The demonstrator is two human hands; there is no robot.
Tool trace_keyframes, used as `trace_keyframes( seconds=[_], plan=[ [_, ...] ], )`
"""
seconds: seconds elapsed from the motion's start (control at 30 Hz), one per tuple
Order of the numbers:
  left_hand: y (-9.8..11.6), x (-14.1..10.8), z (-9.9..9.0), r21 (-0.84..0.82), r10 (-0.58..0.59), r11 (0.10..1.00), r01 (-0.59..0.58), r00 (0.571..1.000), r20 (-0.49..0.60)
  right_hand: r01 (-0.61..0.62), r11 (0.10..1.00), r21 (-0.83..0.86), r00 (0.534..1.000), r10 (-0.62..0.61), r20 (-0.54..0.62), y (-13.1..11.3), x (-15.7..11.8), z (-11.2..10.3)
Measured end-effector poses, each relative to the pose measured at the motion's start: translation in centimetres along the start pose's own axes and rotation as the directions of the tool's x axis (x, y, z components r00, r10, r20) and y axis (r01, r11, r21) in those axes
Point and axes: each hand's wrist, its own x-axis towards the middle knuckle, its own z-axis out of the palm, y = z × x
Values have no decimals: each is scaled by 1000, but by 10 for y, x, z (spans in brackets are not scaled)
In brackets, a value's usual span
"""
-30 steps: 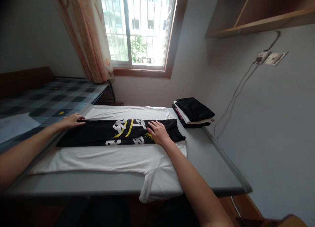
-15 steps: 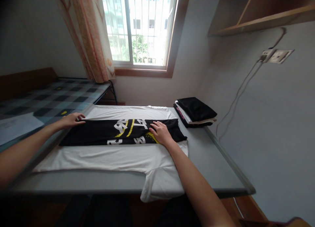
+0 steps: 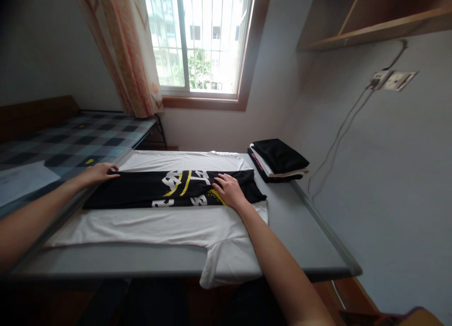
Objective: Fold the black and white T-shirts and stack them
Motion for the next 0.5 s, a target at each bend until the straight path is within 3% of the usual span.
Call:
trace_keyframes(
  seconds=[0.2,0.37,0.5],
  plan=[
    [8,-8,-3,156,38,987,-39,999,12,3,1000,3,1000,-3,3,0,0,-1],
    [11,-10,-4,95,40,995,-40,999,-1,6,1000,4,1000,-6,-6,0,-1,-1],
    [9,-13,-8,-90,-30,996,23,996,-81,11,1000,8,1000,-11,-7,1,-1,0]
  ],
)
